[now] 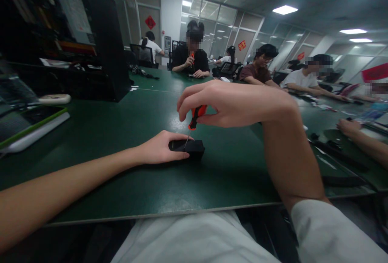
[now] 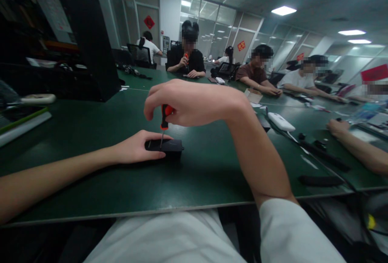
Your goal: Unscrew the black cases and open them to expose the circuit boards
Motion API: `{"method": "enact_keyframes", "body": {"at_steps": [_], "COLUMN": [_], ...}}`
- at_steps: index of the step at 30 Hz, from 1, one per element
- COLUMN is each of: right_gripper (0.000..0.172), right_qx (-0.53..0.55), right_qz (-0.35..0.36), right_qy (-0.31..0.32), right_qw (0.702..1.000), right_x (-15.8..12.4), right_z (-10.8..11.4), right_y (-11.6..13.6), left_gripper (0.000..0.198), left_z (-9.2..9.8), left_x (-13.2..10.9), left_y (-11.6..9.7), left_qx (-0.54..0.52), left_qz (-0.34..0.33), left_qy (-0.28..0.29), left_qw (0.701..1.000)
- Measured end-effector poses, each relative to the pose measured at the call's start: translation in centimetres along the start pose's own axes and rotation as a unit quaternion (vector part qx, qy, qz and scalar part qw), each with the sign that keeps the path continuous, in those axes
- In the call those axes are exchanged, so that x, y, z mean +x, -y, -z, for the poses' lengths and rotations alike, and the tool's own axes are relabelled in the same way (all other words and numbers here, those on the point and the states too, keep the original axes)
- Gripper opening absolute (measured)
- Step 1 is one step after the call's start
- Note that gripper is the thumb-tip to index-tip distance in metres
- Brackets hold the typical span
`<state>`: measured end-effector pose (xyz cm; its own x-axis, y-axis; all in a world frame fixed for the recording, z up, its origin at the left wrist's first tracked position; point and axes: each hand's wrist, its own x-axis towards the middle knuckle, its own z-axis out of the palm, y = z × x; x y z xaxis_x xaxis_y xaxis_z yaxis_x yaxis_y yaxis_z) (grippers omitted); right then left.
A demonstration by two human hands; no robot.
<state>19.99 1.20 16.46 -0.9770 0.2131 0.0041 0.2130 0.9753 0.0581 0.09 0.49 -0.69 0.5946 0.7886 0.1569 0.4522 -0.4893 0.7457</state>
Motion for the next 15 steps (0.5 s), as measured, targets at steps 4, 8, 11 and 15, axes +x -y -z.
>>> {"method": "enact_keyframes", "body": {"at_steps": [4,8,11,15], "right_gripper": [0.020,0.018,0.022,0.017], "right_qx": [-0.020,0.011,0.045,0.032], "right_qz": [-0.038,-0.121,-0.132,-0.194], "right_qy": [0.006,0.080,0.127,0.086], "right_qw": [0.999,0.989,0.982,0.977], "right_x": [-0.5,-1.1,-1.7,-3.6], "right_z": [-0.1,-0.3,0.3,0.9], "right_y": [-0.2,-0.3,0.1,0.0], "left_gripper": [0.052,0.044,0.043,0.049], "left_z": [0.4,1.8,2.4,1.6], "left_x": [0.1,0.1,-0.1,-0.3], "left_y": [0.1,0.5,0.8,0.6], "left_qx": [0.013,0.042,0.060,0.074], "left_qz": [-0.023,-0.086,-0.109,-0.099], "left_qy": [0.006,0.050,0.067,0.007], "left_qw": [1.000,0.994,0.990,0.992]}}
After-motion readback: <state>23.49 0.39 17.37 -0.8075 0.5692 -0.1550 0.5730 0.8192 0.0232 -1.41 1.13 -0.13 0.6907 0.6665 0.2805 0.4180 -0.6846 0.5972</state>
